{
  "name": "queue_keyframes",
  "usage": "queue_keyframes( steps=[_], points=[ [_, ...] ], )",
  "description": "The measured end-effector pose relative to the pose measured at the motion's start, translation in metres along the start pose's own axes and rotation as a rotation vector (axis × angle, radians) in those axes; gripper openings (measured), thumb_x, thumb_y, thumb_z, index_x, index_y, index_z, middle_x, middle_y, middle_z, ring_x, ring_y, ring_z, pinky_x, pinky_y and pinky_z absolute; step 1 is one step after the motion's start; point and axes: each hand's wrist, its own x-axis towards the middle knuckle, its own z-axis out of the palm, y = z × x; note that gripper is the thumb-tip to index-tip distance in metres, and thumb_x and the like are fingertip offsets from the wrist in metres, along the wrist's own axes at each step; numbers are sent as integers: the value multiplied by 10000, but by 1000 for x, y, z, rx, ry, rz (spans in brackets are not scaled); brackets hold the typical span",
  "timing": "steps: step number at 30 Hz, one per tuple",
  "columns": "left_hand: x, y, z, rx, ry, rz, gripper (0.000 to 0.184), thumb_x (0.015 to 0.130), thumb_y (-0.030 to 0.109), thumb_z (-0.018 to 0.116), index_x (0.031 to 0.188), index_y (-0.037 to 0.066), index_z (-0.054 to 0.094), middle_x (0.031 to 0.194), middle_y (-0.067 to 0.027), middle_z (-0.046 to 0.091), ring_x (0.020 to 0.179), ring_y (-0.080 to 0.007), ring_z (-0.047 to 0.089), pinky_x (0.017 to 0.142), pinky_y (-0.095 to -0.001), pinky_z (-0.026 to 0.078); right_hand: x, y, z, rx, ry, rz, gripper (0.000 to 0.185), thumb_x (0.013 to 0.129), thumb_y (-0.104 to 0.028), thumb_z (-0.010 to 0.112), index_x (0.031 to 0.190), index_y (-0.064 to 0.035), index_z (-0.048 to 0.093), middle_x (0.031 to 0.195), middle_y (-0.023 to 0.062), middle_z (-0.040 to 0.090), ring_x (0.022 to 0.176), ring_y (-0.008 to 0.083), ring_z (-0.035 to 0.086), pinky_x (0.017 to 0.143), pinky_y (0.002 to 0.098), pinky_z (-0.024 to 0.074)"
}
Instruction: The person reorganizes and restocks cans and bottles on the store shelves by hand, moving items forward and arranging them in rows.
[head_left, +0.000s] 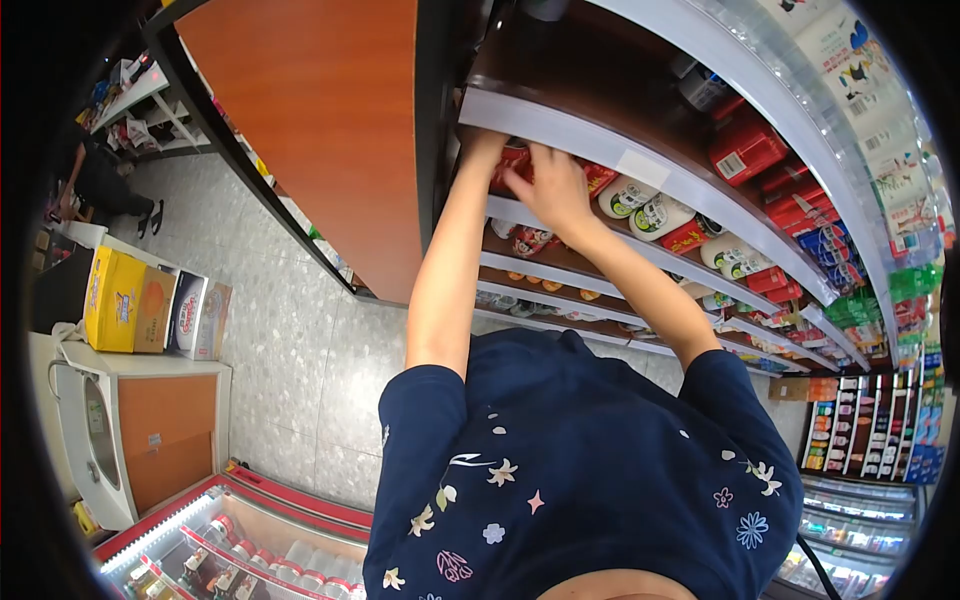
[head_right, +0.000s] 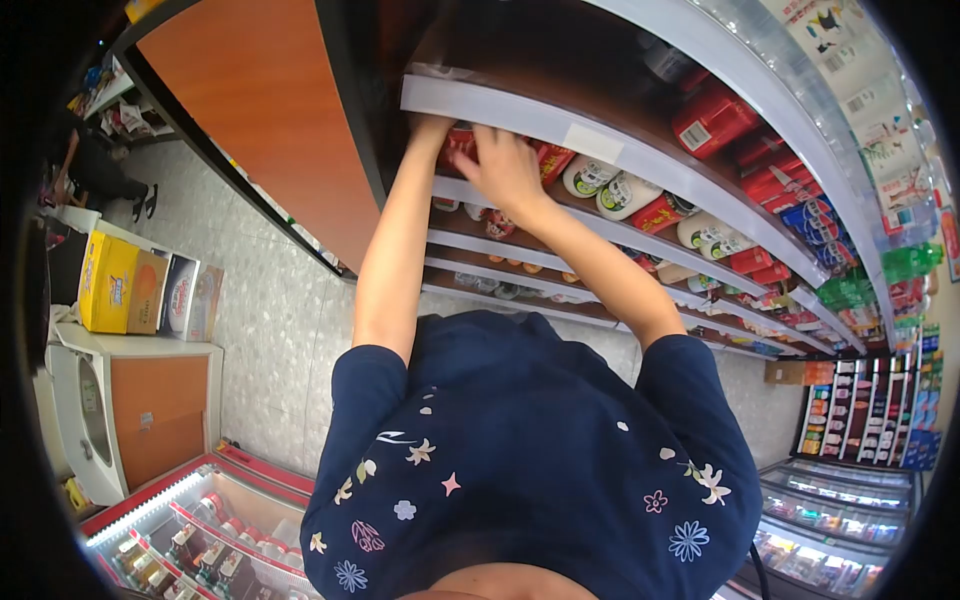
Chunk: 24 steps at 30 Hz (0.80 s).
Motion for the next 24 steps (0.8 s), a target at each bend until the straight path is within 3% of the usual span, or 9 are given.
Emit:
queue_keyframes(
  steps=[2,3,5,6,10,13,18,20,24],
  points=[
    [-10,1,0,37,42,125,629,822,485,602,1299,81,525,1283,-234,510,1207,-399,482,970,-471,420,2,8,4,-13,6,51,611,774,-347,744,1255,-45,520,1157,255,582,903,464,617,731,524,528],
    [-16,0,0,56,66,185,622,812,484,611,1280,80,543,1271,-230,520,1207,-400,483,969,-474,420,0,13,7,-54,137,-110,580,778,-330,747,1243,-59,531,1100,228,600,856,411,635,717,494,528],
    [-22,7,-2,-38,114,85,484,822,402,612,1163,59,595,1192,-221,579,1114,-404,559,899,-488,469,-3,12,6,25,63,-95,506,792,-301,744,1199,-69,553,1008,181,599,773,340,632,681,460,521],
    [-29,13,-9,-79,134,93,448,830,357,618,1150,45,592,1158,-221,597,1088,-400,576,879,-469,477,-5,6,1,76,-6,-49,408,803,-263,713,1160,-125,570,1014,190,607,844,412,635,684,500,539],
    [-51,46,-52,-291,54,-44,461,752,245,722,1128,17,582,1101,-217,625,1031,-405,614,851,-428,505,-18,5,-6,136,40,-105,287,816,-138,752,1040,-50,594,1009,134,582,662,190,633,591,327,522],
    [-71,44,-54,-204,60,-93,651,695,183,770,1226,-44,470,1115,-274,612,1034,-431,607,869,-453,498,-26,14,-7,169,28,-128,248,829,-82,727,1014,-14,577,1296,209,533,732,201,670,654,322,551],
    [-89,32,-54,-179,271,181,688,731,216,761,1260,-44,406,1088,-286,611,1014,-477,592,847,-482,490,-29,20,-17,91,18,-254,230,829,-54,715,993,4,564,1350,225,515,821,261,681,709,327,555],
    [-91,30,-60,-157,200,168,678,744,236,758,1260,-32,409,1078,-284,614,1005,-473,594,835,-486,489,-28,26,-21,94,-15,-266,232,835,-52,708,995,9,553,1350,231,523,950,321,664,756,342,551],
    [-101,31,-74,-71,87,170,632,762,261,749,1251,1,445,1078,-243,627,998,-438,607,815,-461,509,-34,40,-21,77,-15,-279,236,847,-77,699,1010,-6,544,1351,218,522,1019,369,636,770,380,548]
  ],
)
